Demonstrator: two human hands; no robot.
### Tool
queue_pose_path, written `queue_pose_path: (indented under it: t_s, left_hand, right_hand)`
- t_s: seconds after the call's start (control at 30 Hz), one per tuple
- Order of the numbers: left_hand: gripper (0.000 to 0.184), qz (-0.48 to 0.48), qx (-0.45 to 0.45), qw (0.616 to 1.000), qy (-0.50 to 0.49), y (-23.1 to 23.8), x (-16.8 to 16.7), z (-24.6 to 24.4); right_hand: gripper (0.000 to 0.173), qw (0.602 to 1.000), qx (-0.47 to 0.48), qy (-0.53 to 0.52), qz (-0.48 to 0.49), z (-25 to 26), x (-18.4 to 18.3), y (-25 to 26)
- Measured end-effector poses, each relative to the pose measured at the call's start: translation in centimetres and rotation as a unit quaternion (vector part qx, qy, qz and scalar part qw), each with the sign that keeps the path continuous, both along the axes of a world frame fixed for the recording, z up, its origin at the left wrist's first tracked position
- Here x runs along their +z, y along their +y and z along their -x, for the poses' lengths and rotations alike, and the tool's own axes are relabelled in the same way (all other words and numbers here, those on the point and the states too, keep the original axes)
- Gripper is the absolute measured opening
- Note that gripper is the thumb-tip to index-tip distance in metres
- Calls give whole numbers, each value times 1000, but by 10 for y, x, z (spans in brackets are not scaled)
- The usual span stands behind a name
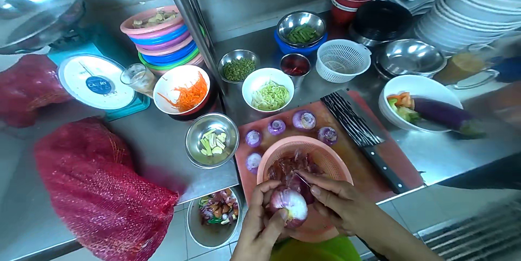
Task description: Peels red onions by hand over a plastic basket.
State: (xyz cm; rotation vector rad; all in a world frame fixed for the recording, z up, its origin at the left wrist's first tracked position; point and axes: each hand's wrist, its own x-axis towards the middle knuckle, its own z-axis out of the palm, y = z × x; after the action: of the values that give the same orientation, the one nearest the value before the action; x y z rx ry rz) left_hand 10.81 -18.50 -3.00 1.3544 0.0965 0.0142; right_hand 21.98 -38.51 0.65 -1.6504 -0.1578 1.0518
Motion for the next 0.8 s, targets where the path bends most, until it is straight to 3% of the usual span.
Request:
queue_pose_path:
  t_s: [0.17,0.37,0.5,0.67,0.8]
  left_hand:
    - [45,184,34,982,30,-5,-4,-2]
    - [60,317,9,948,21,-2,-2,-2]
    - [70,235,42,971,-19,-7,-6,-1]
    - [68,57,84,994,39,-8,5,-3]
    - [64,-39,70,994,71,-11,7,-8]
  right_hand:
    - [44,999,-40,5,13,-1,-5,0]
    - [42,995,-9,-47,93,-6,-9,0]
    - [43,958,59,-172,220,-12,-5,0]
    - [58,931,206,-125,275,-18,10,-4]
    - [71,953,177,-82,232,-20,8,-10]
